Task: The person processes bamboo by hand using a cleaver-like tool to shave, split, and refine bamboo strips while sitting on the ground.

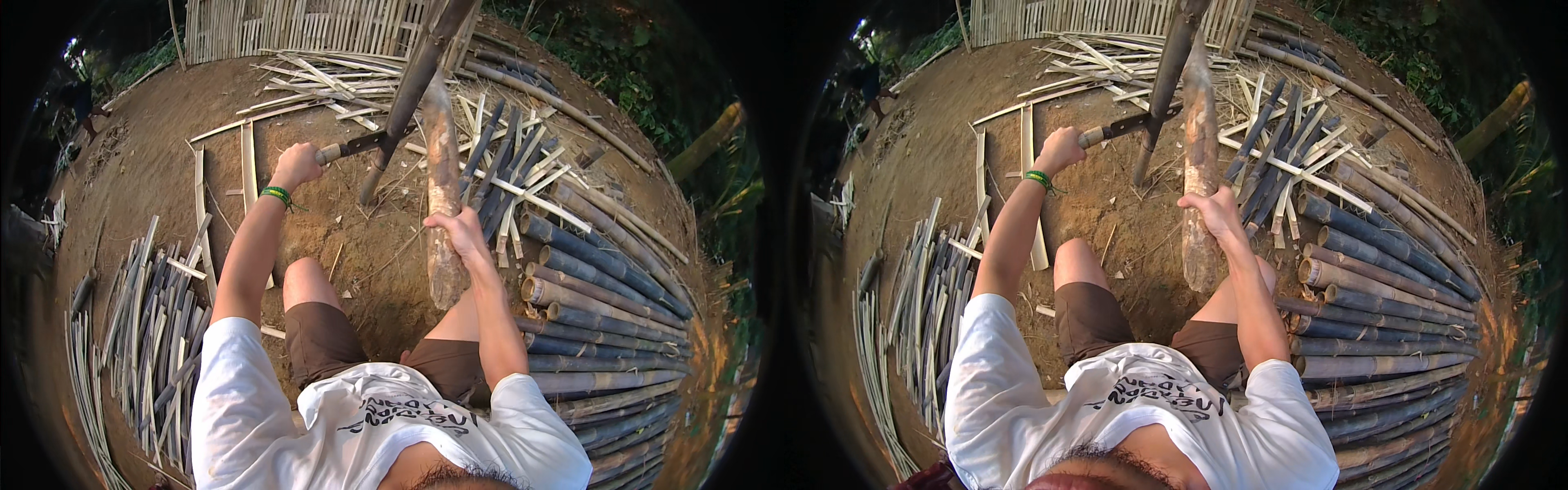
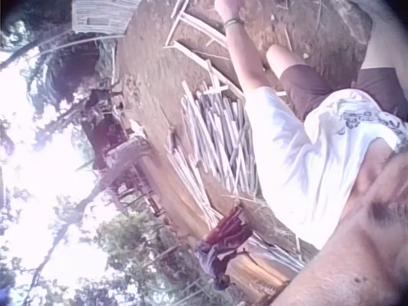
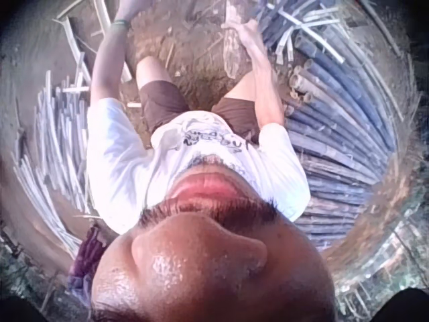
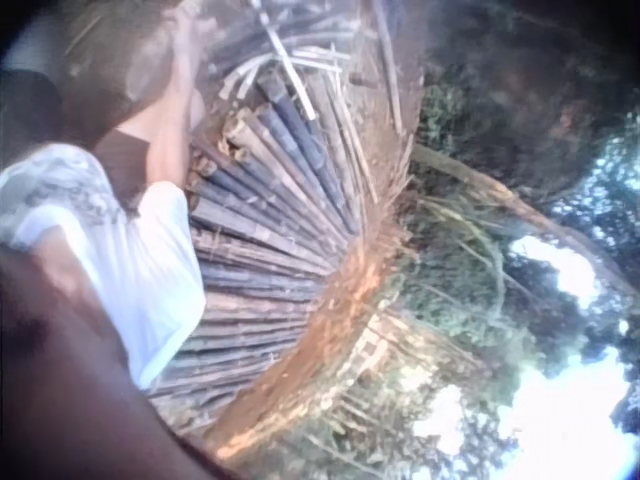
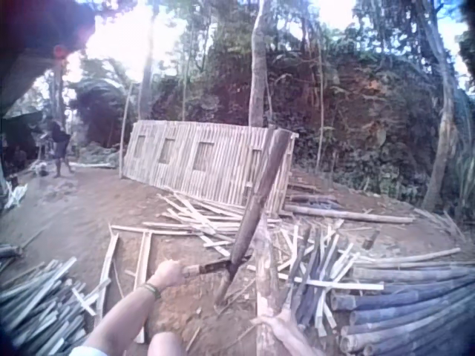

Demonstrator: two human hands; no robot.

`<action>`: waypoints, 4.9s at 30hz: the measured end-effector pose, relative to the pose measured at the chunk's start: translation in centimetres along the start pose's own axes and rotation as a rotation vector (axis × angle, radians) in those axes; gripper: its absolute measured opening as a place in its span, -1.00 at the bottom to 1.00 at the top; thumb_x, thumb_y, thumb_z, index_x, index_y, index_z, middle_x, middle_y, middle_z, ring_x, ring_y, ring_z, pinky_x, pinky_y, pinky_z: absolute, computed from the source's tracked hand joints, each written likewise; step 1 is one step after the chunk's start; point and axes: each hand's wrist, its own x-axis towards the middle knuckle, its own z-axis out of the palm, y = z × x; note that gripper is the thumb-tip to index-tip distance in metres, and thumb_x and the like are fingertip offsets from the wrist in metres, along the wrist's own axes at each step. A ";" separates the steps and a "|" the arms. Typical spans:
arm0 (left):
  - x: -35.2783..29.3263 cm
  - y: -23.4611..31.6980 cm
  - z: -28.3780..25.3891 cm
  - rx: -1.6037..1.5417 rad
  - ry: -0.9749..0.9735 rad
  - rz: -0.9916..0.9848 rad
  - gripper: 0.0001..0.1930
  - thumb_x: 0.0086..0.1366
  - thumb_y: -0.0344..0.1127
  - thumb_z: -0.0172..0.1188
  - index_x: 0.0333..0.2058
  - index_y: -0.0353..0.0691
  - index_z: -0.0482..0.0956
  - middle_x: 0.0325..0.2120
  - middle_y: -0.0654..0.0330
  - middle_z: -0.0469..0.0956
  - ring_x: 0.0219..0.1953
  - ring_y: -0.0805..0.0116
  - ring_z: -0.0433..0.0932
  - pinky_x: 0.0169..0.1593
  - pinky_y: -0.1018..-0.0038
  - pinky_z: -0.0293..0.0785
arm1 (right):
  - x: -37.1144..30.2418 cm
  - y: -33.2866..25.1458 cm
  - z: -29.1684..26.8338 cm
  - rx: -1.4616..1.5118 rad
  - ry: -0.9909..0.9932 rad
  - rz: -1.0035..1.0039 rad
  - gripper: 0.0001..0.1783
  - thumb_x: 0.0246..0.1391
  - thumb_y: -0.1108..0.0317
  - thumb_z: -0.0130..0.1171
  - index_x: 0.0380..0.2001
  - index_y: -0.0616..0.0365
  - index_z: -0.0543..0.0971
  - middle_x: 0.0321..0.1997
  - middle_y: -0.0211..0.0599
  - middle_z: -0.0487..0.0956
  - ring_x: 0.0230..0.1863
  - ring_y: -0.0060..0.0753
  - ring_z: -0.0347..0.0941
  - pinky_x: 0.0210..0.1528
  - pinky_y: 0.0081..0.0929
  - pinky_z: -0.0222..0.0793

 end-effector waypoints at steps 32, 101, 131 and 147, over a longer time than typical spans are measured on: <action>-0.1 -4.0 6.5 -0.025 -0.030 -0.103 -0.70 0.05 -0.27 0.27 -0.22 -0.21 0.71 -0.29 -0.13 0.69 -0.17 -0.11 0.68 -0.06 0.11 0.63 | 5.4 -10.2 -3.8 0.245 0.416 -0.769 -0.48 -0.17 0.41 0.43 -0.10 0.28 0.47 -0.26 -0.22 0.60 -0.30 -0.35 0.56 -0.13 -0.39 0.50; -8.6 -3.7 14.9 -0.462 -0.552 -0.670 -0.84 0.16 -0.33 0.40 -0.51 -0.29 0.71 -0.58 0.17 0.67 -0.58 0.37 0.66 -0.45 0.39 0.58 | 3.6 -13.2 -8.2 0.131 0.617 -0.730 -0.53 0.17 0.19 0.32 -0.72 0.25 0.54 -0.65 -0.29 0.58 -0.60 -0.44 0.52 -0.44 -0.42 0.43; -14.2 -9.6 16.7 -1.205 0.029 -0.881 -0.88 0.07 -0.55 0.27 -0.53 -0.46 0.50 -0.64 0.04 0.54 -0.64 0.22 0.54 -0.52 0.31 0.54 | -12.4 34.7 -5.8 -0.159 0.220 -0.049 -0.59 0.20 0.12 0.29 -0.08 0.19 0.48 -0.50 -0.38 0.56 -0.40 -0.39 0.59 -0.33 -0.37 0.44; -15.6 -9.7 15.0 -1.118 -0.037 -0.759 -0.86 0.14 -0.48 0.26 -0.47 -0.48 0.55 -0.60 0.04 0.58 -0.61 0.26 0.58 -0.52 0.31 0.54 | 8.7 3.7 -4.4 0.665 -0.263 0.066 -0.02 0.35 -0.40 -0.40 0.40 0.33 0.21 0.41 0.14 0.32 0.43 0.02 0.26 0.44 -0.02 0.16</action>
